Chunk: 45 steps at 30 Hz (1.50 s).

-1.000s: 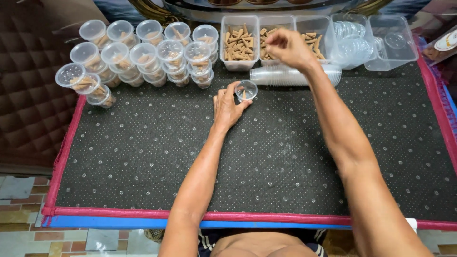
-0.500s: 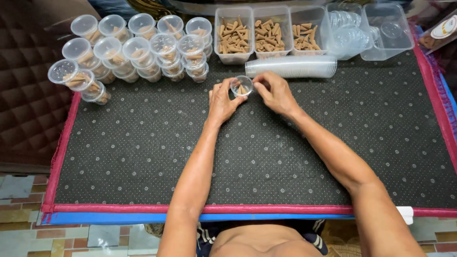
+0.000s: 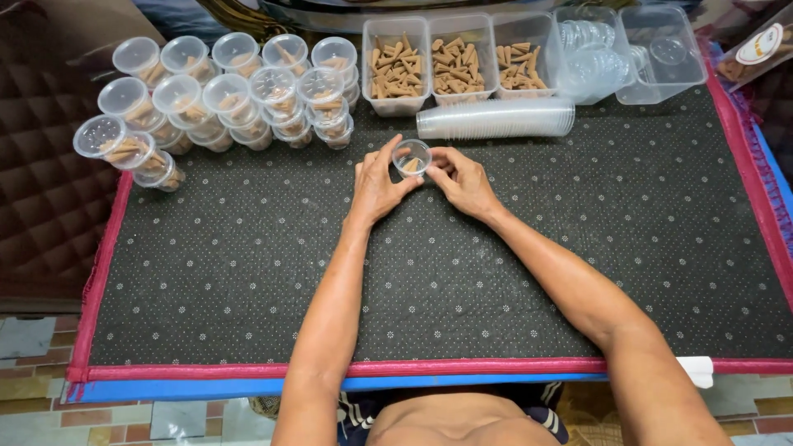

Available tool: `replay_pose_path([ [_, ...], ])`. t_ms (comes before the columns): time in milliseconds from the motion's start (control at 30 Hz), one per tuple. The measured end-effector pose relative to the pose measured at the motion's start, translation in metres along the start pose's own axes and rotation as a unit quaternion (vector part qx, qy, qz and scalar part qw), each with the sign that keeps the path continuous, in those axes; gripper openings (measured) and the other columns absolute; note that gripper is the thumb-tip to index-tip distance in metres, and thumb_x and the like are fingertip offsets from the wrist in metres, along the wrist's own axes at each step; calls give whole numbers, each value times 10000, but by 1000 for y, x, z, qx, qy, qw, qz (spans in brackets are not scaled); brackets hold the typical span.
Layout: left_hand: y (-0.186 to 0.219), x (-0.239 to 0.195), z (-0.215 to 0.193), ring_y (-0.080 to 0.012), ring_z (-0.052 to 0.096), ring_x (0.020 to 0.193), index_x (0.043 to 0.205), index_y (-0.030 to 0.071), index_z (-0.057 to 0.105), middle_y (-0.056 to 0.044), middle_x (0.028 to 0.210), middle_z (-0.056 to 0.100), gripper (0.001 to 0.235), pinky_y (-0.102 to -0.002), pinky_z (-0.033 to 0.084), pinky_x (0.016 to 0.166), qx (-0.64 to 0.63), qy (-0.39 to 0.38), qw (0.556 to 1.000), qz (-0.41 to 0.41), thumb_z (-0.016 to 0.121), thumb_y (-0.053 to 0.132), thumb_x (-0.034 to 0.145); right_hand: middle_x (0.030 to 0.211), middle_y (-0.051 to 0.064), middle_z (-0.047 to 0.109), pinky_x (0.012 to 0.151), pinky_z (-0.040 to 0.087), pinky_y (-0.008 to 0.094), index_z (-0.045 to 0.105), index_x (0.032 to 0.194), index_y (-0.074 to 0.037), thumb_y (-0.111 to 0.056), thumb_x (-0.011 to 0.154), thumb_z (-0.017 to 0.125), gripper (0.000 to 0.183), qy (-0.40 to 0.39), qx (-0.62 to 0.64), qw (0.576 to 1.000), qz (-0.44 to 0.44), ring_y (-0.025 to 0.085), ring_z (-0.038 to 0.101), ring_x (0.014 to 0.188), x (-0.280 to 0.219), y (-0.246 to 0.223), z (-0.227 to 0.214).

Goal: The person is manually packing incense cones into small clear plastic cups and then stacking the filled cups on a workspace.

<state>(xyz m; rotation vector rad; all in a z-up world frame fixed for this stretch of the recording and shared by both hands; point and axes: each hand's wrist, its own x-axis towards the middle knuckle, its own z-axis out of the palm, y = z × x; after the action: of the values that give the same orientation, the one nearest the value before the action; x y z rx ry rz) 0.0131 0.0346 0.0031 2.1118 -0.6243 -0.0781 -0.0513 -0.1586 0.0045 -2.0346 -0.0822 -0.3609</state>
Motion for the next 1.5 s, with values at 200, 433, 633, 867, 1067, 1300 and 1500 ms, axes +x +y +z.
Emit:
replay_pose_path([
  [200,-14,5,10,-160,553,1272,1471,256,513,94,1289,713,826,-365,343,1072,11,22,1000,-3,884,421,752,952,87,770,606,513,233,700,1256,-148,-157,979,722,279,-2,-5,1000,-4,134,686,774,0,3,0],
  [433,-17,6,12,-148,559,1254,1458,276,519,106,1278,717,814,-357,348,1055,13,26,1000,-4,888,424,748,973,109,772,640,541,265,698,1257,-120,-139,978,711,280,-12,-12,1000,-17,166,708,810,6,-3,-10],
  [633,-13,6,10,-183,572,1243,1450,250,532,78,1267,727,798,-370,353,1051,3,30,1000,-2,891,394,752,971,200,742,707,546,442,716,1200,-44,-61,1011,678,194,51,-148,983,-98,365,714,830,73,-12,-52],
  [867,-12,8,11,-255,568,1174,1479,222,465,42,1329,703,816,-392,358,953,57,15,998,17,849,404,782,1234,208,691,950,594,475,635,1276,-27,-104,1023,601,266,-190,-348,906,148,332,683,1053,173,-40,-70],
  [1067,-18,9,13,-240,574,1144,1482,234,463,50,1327,702,828,-395,365,956,57,19,998,18,857,405,774,1244,160,660,1025,544,432,649,1245,-61,-167,995,676,272,-250,-403,851,225,300,644,1074,187,-41,-58],
  [1300,-19,11,14,-253,580,1134,1486,216,454,41,1326,705,836,-418,372,959,61,21,997,28,857,410,779,1669,176,238,1229,307,574,680,1053,-68,-29,942,669,119,-214,-361,879,229,379,309,1494,189,-42,-58],
  [1500,-15,10,11,-249,573,1148,1489,230,455,45,1339,700,824,-391,358,947,59,16,998,17,847,417,788,1424,278,509,1249,335,509,553,738,-48,211,771,557,261,-181,-363,892,199,376,230,1547,197,-6,-53],
])
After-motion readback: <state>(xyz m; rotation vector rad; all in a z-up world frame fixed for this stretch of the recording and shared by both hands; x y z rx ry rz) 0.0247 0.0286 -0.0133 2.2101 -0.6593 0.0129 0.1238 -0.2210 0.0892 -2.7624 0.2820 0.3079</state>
